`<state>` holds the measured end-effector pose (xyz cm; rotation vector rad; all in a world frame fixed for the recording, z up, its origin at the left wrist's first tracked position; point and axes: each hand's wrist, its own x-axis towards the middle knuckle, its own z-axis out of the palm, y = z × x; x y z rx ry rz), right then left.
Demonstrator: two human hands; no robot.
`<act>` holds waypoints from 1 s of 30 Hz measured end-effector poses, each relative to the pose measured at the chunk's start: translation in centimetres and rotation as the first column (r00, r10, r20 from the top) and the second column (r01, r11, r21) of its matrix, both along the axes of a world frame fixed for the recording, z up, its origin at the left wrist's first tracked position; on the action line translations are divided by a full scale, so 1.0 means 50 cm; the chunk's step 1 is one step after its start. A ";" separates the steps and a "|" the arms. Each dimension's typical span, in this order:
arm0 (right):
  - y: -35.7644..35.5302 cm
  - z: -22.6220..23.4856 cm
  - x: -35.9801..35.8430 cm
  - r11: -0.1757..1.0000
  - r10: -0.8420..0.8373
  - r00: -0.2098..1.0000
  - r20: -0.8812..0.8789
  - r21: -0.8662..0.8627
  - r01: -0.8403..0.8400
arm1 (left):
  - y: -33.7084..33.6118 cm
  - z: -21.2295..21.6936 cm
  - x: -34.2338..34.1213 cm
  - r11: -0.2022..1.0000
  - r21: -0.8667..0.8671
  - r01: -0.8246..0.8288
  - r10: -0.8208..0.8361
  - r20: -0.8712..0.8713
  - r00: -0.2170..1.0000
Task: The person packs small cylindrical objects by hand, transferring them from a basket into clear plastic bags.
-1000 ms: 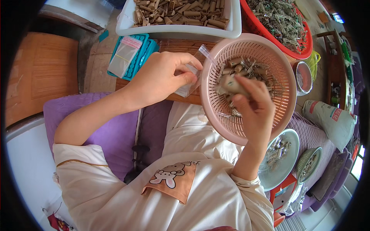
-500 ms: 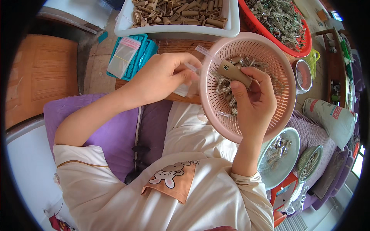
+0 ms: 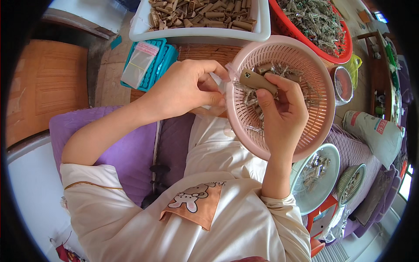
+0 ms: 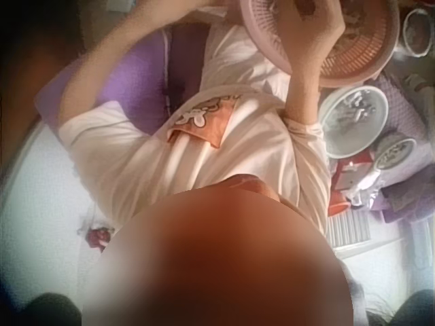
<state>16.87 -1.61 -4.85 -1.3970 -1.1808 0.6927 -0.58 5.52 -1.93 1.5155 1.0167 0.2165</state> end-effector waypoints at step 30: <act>0.008 0.028 -0.003 0.955 0.288 0.904 0.317 -0.034 -0.293 | -0.023 -0.003 0.006 0.995 -0.047 0.083 -0.081 0.027 0.996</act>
